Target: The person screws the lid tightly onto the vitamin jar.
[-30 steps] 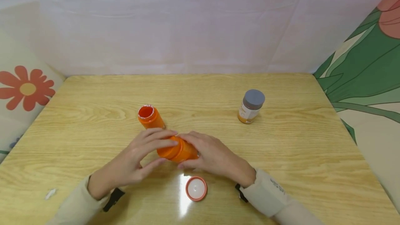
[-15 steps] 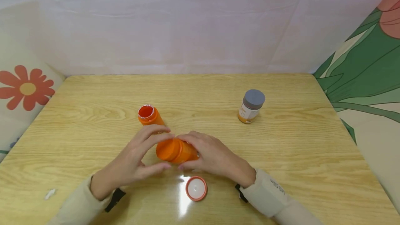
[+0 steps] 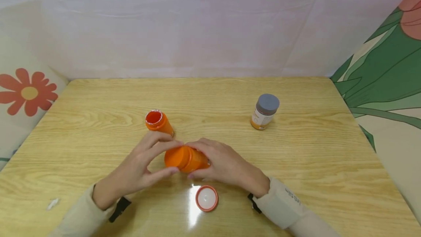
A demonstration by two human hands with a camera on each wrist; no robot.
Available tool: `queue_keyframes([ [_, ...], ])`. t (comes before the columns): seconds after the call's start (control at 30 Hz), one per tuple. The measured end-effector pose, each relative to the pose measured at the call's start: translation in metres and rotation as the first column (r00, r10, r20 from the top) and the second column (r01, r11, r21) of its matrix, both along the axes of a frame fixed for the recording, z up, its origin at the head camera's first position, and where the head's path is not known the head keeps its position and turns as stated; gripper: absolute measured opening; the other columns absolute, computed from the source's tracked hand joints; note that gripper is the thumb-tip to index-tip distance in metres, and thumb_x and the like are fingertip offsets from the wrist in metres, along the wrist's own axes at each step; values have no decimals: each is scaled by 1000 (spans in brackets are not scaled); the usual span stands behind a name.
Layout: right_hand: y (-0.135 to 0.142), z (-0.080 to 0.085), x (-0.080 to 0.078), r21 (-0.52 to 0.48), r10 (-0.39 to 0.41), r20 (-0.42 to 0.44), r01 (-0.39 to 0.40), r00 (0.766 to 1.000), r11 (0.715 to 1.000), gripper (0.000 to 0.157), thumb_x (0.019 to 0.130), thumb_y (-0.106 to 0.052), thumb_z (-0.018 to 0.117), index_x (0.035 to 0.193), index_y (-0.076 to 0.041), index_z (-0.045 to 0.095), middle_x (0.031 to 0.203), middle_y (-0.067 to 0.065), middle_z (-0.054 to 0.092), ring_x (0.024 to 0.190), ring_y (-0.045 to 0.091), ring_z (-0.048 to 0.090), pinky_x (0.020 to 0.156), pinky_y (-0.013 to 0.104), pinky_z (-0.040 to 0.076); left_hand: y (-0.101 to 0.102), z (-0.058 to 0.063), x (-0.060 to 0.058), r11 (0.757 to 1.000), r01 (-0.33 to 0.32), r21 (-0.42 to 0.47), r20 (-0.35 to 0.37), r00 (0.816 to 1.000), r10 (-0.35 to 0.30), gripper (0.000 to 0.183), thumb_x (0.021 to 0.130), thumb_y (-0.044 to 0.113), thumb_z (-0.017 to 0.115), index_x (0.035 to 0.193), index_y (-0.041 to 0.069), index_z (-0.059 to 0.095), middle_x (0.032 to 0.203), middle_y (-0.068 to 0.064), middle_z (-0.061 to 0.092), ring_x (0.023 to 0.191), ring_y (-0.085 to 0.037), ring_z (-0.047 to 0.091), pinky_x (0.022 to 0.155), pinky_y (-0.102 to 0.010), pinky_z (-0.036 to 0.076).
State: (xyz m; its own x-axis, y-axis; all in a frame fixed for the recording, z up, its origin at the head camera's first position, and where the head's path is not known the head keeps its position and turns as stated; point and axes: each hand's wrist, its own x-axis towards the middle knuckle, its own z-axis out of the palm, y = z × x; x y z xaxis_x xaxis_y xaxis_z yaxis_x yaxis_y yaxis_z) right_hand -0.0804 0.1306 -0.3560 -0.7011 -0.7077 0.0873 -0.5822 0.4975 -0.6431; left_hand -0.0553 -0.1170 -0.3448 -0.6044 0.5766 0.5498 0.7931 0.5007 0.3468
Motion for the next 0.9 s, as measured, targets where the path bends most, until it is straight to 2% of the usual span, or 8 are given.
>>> queue_keyframes([
  [0.23,0,0,-1,-17,4,18,-3,1000,1000,63,77,-43,82,134,-30,58,120,-15,64,105,2,60,93,33,53,-5,3,0,995,88,-50,23,996,-87,45,93,27,66,136,17,59,130,-7,59,117,-21,50,98,-41,47],
  [0.53,0,-1,-2,-2,0,21,0,1000,1000,70,78,-44,82,140,-27,55,128,-11,64,113,5,59,97,36,51,-4,4,0,988,144,-60,16,990,-143,46,89,17,68,134,17,60,136,-9,57,123,-24,49,104,-43,42],
  [0.7,0,0,-1,-11,1,19,-1,1000,1000,67,77,-43,82,138,-27,56,125,-12,64,111,4,60,95,36,52,-3,3,1,993,117,-29,7,993,-117,42,90,24,68,131,19,62,136,-8,58,124,-24,49,103,-43,43],
  [0.8,0,0,-1,-9,3,23,-2,1000,1000,68,78,-43,82,138,-28,55,124,-13,64,108,3,59,94,34,52,-2,3,1,998,63,0,2,998,-63,42,93,37,67,129,17,63,133,-8,58,122,-23,51,101,-41,44],
  [0.9,-1,0,-1,-1,3,18,-3,1000,1000,68,78,-44,81,139,-28,55,124,-14,64,107,2,59,93,33,51,-2,3,0,1000,-2,16,-4,1000,2,50,93,50,63,128,15,63,126,-8,59,116,-23,53,96,-39,46],
])
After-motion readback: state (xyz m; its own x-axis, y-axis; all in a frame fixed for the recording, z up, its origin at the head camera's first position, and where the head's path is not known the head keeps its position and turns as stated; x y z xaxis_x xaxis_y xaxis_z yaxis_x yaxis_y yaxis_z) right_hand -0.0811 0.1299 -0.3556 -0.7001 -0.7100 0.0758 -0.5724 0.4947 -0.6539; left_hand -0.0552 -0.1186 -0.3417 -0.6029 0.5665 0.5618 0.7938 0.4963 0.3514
